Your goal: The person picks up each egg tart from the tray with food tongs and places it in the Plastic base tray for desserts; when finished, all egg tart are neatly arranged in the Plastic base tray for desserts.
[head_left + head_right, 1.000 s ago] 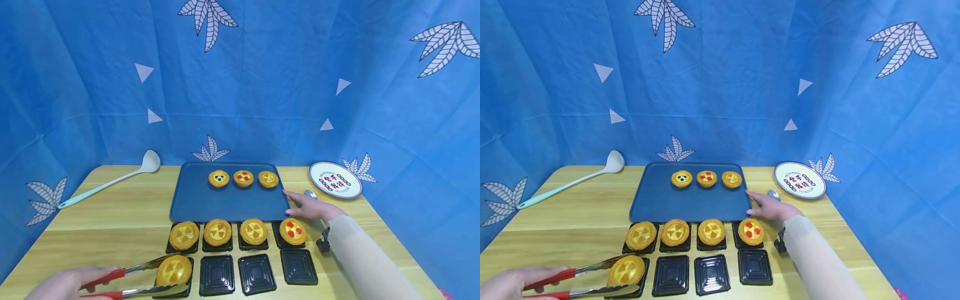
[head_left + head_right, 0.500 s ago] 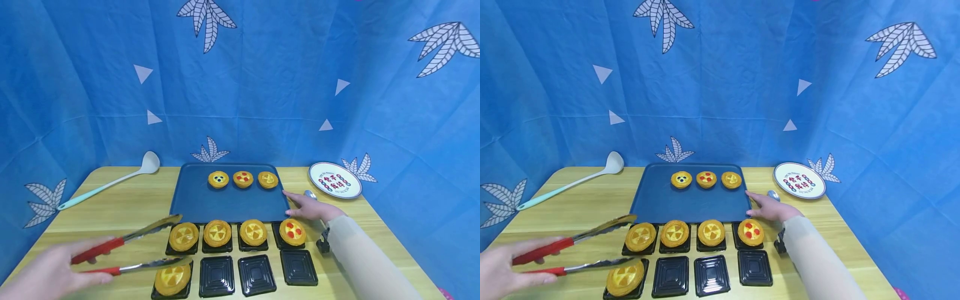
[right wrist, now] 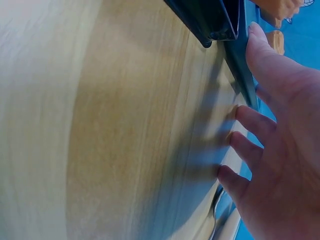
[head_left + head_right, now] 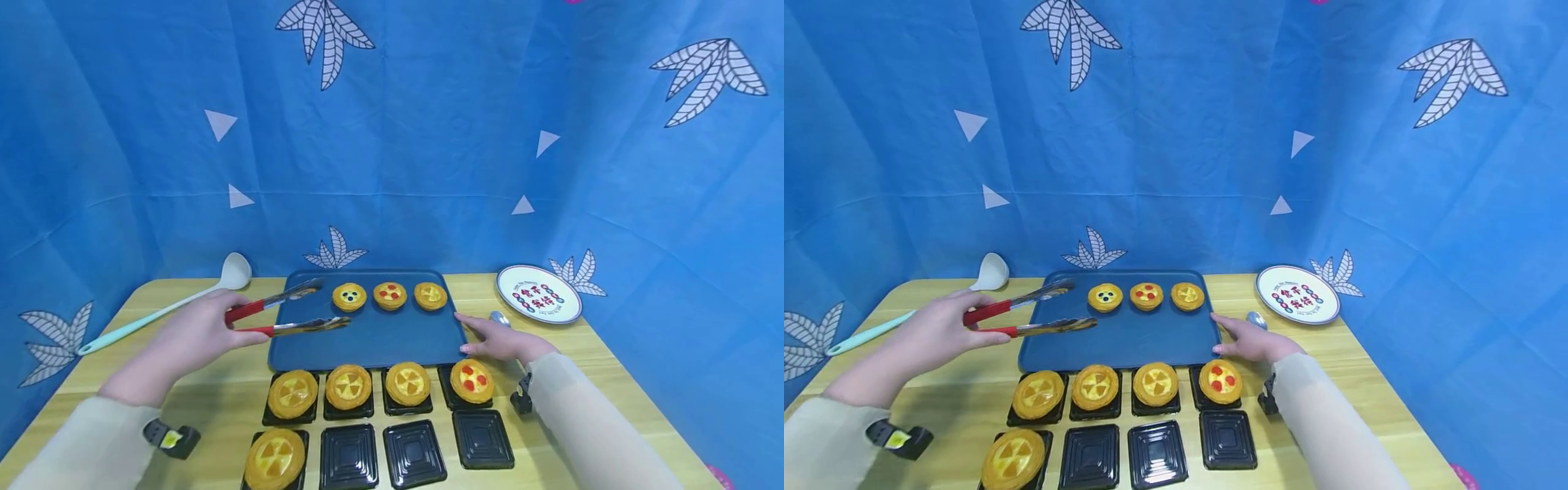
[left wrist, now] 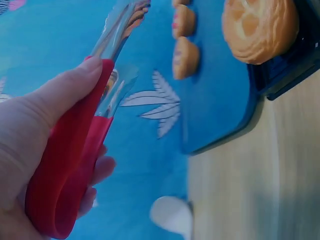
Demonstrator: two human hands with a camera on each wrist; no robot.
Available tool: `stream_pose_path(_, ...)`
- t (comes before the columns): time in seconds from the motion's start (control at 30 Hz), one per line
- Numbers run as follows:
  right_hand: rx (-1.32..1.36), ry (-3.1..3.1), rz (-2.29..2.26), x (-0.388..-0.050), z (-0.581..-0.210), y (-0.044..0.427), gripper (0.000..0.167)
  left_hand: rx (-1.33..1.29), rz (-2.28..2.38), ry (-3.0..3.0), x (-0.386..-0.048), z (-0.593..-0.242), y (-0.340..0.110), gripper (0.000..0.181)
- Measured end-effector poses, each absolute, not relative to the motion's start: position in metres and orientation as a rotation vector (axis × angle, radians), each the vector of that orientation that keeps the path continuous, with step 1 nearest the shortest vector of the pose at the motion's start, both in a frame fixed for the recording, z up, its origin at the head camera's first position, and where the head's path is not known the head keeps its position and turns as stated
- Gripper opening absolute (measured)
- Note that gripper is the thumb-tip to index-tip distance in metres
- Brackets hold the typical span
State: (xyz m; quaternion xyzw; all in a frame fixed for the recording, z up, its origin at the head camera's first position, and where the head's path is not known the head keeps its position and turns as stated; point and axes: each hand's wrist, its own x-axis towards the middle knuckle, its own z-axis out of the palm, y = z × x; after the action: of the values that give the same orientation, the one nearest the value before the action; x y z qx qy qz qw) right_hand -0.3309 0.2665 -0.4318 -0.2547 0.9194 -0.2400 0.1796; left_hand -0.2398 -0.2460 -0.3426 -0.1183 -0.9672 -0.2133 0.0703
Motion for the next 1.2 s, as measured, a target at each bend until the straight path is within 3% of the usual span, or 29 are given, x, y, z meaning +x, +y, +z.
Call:
stream_pose_path(0.27, -0.69, 2.601, -0.679, -0.331, -0.433, 0.265, 0.077, -0.284, -0.783, -2.99, -0.295, -0.375, -0.224, 0.061)
stream_pose_path(0.6, -0.701, 2.606, -0.67, -0.332, -0.434, 0.267, 0.077, -0.283, -0.724, -3.041, -0.326, -0.393, -0.204, 0.058)
stream_pose_path(0.93, -0.675, 2.608, -0.667, -0.329, -0.431, 0.263, 0.077, -0.252, -0.667, -2.993, -0.322, -0.396, -0.197, 0.055)
stream_pose_path(1.2, -0.67, 2.603, -0.687, -0.329, -0.429, 0.264, 0.077, -0.315, -0.629, -2.91, -0.288, -0.365, -0.201, 0.06)
